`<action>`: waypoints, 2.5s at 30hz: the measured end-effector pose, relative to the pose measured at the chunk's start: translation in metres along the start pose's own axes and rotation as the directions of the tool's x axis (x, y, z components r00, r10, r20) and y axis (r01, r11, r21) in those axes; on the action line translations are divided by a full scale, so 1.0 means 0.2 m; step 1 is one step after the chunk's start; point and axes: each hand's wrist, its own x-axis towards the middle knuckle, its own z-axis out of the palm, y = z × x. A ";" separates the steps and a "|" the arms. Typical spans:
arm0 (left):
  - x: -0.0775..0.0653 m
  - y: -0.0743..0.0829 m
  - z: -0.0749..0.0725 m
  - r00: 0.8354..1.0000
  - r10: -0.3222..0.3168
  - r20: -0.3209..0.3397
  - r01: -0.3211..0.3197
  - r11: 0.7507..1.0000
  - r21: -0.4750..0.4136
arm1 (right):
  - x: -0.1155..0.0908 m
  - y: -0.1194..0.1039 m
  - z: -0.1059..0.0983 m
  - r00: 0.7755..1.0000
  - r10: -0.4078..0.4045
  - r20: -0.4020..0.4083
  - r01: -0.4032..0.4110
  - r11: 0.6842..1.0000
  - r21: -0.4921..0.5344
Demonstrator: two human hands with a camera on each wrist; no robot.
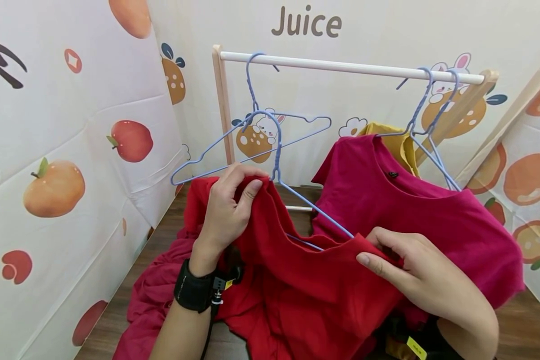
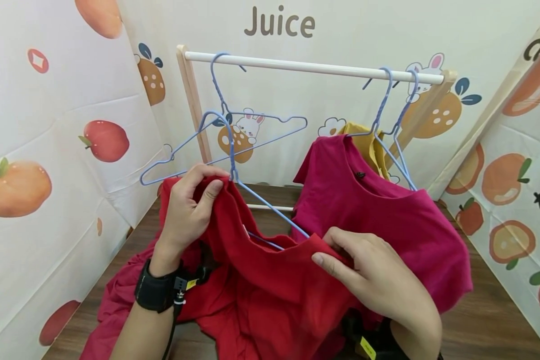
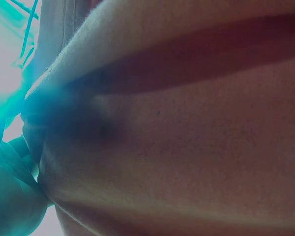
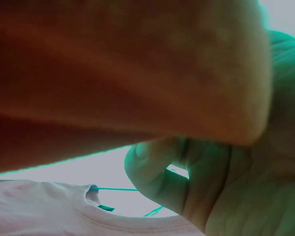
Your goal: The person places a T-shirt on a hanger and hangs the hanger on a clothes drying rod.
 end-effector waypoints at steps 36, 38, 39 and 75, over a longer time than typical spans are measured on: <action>0.00 -0.09 -0.03 0.990 -0.080 0.115 0.075 0.996 0.047 | -0.15 0.04 -0.10 0.967 -0.038 -0.253 0.017 0.996 -0.085; 0.00 -0.10 -0.03 0.989 -0.093 0.117 0.087 0.995 0.058 | -0.17 0.04 -0.11 0.963 0.005 -0.269 -0.028 0.996 -0.082; 0.00 -0.11 -0.03 0.988 -0.099 0.117 0.092 0.994 0.065 | -0.18 0.03 -0.12 0.960 0.017 -0.281 -0.044 0.995 -0.091; -0.01 -0.14 -0.05 0.971 -0.200 0.128 0.187 0.976 0.109 | -0.12 0.04 -0.14 0.462 0.459 -0.759 -0.490 0.845 0.213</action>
